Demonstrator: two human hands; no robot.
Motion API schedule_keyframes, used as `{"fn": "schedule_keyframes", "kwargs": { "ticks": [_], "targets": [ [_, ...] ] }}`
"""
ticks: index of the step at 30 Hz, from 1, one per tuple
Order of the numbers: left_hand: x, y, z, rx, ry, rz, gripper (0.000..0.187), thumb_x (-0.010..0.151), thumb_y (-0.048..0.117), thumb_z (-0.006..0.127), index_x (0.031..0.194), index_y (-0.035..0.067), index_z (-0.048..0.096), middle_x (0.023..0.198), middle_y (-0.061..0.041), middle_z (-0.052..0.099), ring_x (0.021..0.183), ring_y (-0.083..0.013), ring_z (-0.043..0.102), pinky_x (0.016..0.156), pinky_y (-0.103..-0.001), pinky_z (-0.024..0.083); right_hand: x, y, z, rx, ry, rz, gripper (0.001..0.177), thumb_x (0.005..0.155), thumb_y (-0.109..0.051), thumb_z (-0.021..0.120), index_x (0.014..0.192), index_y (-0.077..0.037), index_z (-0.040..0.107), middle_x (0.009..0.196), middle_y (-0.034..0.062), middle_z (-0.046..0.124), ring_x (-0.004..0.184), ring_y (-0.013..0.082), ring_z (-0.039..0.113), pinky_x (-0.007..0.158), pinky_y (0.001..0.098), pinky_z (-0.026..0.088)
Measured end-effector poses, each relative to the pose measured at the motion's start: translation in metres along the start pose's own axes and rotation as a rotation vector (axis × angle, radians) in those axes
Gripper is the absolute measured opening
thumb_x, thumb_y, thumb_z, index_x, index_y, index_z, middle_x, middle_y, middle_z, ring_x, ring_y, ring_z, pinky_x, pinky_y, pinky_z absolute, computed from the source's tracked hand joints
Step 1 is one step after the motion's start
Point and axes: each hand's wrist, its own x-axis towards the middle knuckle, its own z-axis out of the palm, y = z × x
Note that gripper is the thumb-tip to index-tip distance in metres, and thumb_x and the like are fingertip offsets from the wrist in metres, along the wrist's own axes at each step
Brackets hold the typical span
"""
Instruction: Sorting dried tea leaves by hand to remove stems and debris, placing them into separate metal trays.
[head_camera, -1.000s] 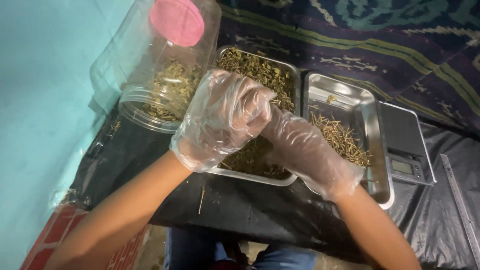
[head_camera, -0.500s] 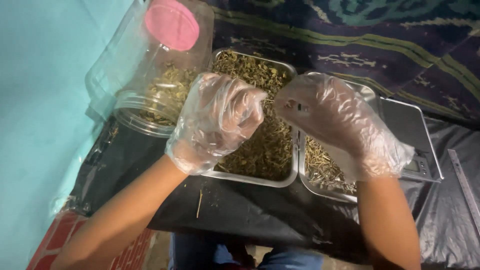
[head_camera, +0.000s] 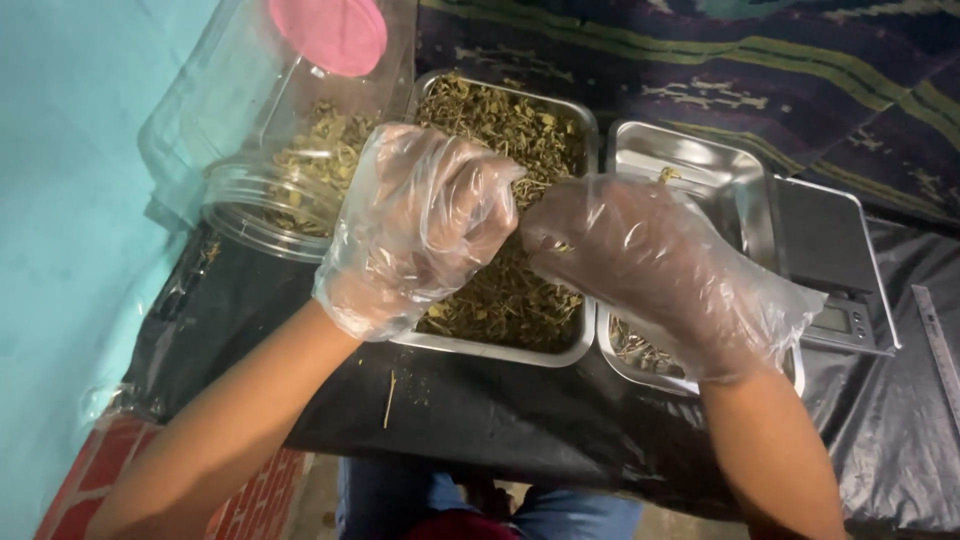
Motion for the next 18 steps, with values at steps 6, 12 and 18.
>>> {"fn": "schedule_keyframes", "kwargs": {
  "ticks": [6, 12, 18],
  "targets": [
    [0.006, 0.002, -0.002, -0.047, 0.057, 0.003, 0.012, 0.115, 0.007, 0.058, 0.112, 0.011, 0.07, 0.102, -0.004, 0.07, 0.084, -0.0218, 0.063, 0.087, -0.042, 0.052, 0.071, -0.05, -0.056, 0.343, -0.865, 0.668, 0.04, 0.112, -0.056, 0.073, 0.133, -0.023, 0.067, 0.112, -0.0008, 0.078, 0.101, 0.0139, 0.078, 0.095, 0.0305, 0.071],
    [0.003, 0.0, 0.0, -0.036, 0.037, 0.003, 0.012, 0.109, 0.007, 0.068, 0.117, 0.012, 0.075, 0.104, -0.002, 0.073, 0.086, -0.0228, 0.064, 0.087, -0.044, 0.053, 0.056, -0.031, -0.022, 0.356, -0.694, 0.436, 0.028, 0.12, -0.046, 0.063, 0.125, -0.02, 0.073, 0.097, 0.0022, 0.088, 0.085, 0.0198, 0.089, 0.092, 0.0388, 0.076],
    [-0.003, 0.001, 0.003, 0.034, 0.004, -0.009, 0.025, 0.103, 0.008, 0.078, 0.125, 0.016, 0.069, 0.113, -0.001, 0.072, 0.093, -0.02, 0.067, 0.102, -0.042, 0.052, 0.037, -0.005, -0.025, 0.396, -0.514, 0.307, 0.019, 0.12, -0.021, 0.067, 0.107, -0.016, 0.08, 0.091, 0.0019, 0.086, 0.075, 0.0095, 0.085, 0.061, 0.0211, 0.072]
  ]
}}
